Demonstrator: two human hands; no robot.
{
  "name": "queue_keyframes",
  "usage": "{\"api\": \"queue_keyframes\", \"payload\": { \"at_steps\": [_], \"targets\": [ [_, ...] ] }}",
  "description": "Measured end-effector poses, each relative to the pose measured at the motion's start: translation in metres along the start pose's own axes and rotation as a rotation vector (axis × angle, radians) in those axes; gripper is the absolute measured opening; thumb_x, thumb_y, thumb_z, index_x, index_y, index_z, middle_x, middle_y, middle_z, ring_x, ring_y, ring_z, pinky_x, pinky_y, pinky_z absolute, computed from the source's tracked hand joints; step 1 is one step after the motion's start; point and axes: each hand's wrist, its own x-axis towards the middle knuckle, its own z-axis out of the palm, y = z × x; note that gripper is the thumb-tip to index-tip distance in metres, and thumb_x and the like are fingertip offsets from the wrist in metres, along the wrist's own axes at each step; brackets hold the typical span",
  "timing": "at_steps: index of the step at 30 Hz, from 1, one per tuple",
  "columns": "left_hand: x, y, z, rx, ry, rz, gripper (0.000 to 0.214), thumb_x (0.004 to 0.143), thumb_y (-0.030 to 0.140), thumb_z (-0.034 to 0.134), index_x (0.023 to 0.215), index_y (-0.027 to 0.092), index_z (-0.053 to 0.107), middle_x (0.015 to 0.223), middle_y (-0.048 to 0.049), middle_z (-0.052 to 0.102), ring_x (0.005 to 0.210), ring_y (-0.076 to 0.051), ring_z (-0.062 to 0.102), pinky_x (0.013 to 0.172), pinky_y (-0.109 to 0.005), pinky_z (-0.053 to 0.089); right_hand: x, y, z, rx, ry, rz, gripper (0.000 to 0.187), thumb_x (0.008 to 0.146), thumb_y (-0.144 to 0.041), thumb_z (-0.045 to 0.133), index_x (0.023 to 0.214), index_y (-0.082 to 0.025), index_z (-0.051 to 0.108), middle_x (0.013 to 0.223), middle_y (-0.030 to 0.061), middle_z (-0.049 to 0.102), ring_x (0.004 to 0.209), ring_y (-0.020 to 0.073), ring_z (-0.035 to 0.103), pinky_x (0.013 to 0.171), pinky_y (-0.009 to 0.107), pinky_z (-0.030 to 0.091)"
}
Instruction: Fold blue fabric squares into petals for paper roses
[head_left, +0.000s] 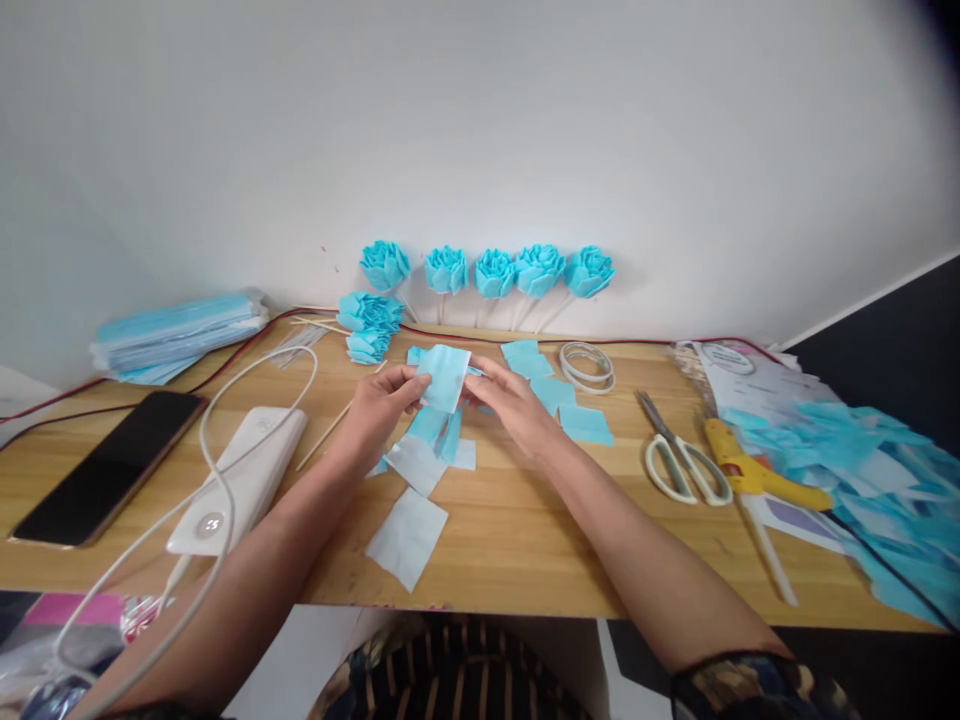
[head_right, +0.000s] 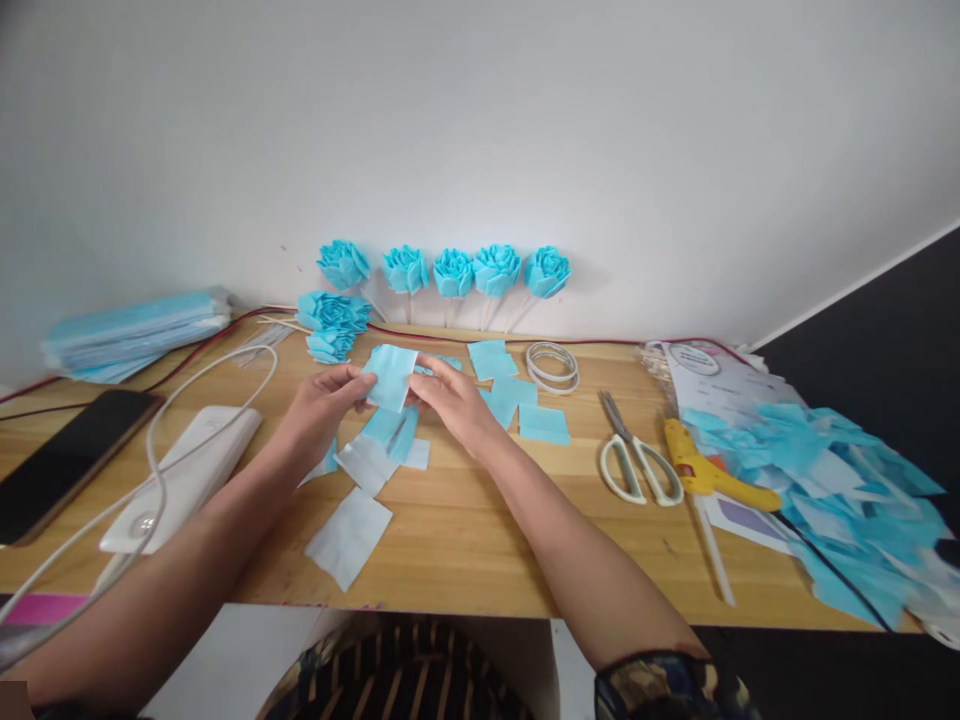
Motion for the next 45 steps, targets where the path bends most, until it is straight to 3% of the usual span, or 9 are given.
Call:
{"api": "queue_keyframes", "payload": {
  "at_steps": [3, 6, 11, 16, 20, 33, 40, 45],
  "targets": [
    [0.000, -0.001, -0.001, 0.014, -0.027, 0.009, 0.032, 0.073, 0.045, 0.070, 0.061, 0.017, 0.060, 0.056, 0.0023, 0.053, 0.059, -0.012, 0.052, 0.062, -0.025, 0.041, 0.001, 0.004, 0.000, 0.016, -0.051, -0.032, 0.041, 0.083, -0.037, 0.065, 0.121, -0.022, 0.062, 0.090, 0.0020, 0.072, 0.087, 0.0188, 0.066, 0.084, 0.033, 0.049],
    [-0.001, -0.004, -0.001, 0.001, -0.026, 0.025, 0.038, 0.080, 0.050, 0.065, 0.061, 0.016, 0.060, 0.058, -0.0004, 0.057, 0.060, -0.013, 0.053, 0.061, -0.026, 0.041, 0.004, 0.009, -0.002, 0.002, -0.003, -0.059, 0.036, 0.081, -0.034, 0.067, 0.114, -0.020, 0.066, 0.084, 0.0005, 0.071, 0.079, 0.0163, 0.064, 0.081, 0.031, 0.048],
    [0.000, -0.005, -0.002, -0.114, -0.008, -0.043, 0.048, 0.085, 0.059, 0.054, 0.085, 0.013, 0.068, 0.072, -0.0062, 0.066, 0.060, -0.014, 0.054, 0.056, -0.026, 0.041, 0.006, 0.007, -0.008, -0.018, 0.100, -0.066, 0.032, 0.078, -0.033, 0.068, 0.106, -0.019, 0.070, 0.080, -0.0008, 0.069, 0.075, 0.0148, 0.061, 0.075, 0.029, 0.047],
    [-0.002, 0.002, -0.001, 0.008, -0.015, 0.032, 0.028, 0.075, 0.042, 0.071, 0.068, 0.015, 0.065, 0.064, 0.0000, 0.059, 0.058, -0.011, 0.047, 0.057, -0.024, 0.038, 0.006, 0.005, -0.009, -0.024, 0.119, -0.065, 0.028, 0.077, -0.032, 0.067, 0.102, -0.020, 0.070, 0.077, -0.0015, 0.068, 0.073, 0.0144, 0.060, 0.073, 0.028, 0.046],
    [-0.002, 0.004, 0.000, 0.013, 0.006, 0.015, 0.021, 0.069, 0.036, 0.072, 0.067, 0.016, 0.065, 0.061, 0.0019, 0.056, 0.056, -0.011, 0.045, 0.057, -0.025, 0.037, 0.006, 0.006, -0.009, -0.054, 0.118, -0.065, 0.029, 0.078, -0.033, 0.066, 0.103, -0.020, 0.070, 0.077, -0.0010, 0.067, 0.073, 0.0149, 0.060, 0.073, 0.029, 0.046],
    [0.000, 0.005, -0.002, 0.100, -0.025, 0.002, 0.023, 0.071, 0.039, 0.067, 0.066, 0.017, 0.060, 0.059, 0.0032, 0.048, 0.057, -0.011, 0.040, 0.057, -0.025, 0.032, 0.007, 0.001, -0.021, -0.140, 0.089, -0.119, 0.039, 0.079, -0.035, 0.066, 0.114, -0.018, 0.070, 0.077, -0.0010, 0.067, 0.072, 0.0137, 0.058, 0.071, 0.027, 0.046],
    [0.000, 0.008, -0.003, 0.127, -0.047, 0.020, 0.024, 0.074, 0.039, 0.065, 0.065, 0.017, 0.059, 0.058, 0.0031, 0.047, 0.056, -0.011, 0.039, 0.056, -0.025, 0.032, 0.009, -0.001, -0.025, -0.083, 0.077, -0.122, 0.042, 0.077, -0.037, 0.069, 0.115, -0.019, 0.070, 0.079, 0.0000, 0.069, 0.074, 0.0154, 0.060, 0.074, 0.030, 0.048],
    [0.004, 0.001, -0.009, 0.035, 0.052, 0.061, 0.023, 0.084, 0.037, 0.058, 0.081, 0.016, 0.066, 0.061, 0.0028, 0.049, 0.057, -0.011, 0.044, 0.058, -0.025, 0.037, 0.010, 0.003, -0.029, -0.015, 0.077, -0.099, 0.039, 0.077, -0.033, 0.068, 0.114, -0.020, 0.071, 0.079, 0.0000, 0.068, 0.071, 0.0145, 0.058, 0.072, 0.029, 0.047]
  ]
}}
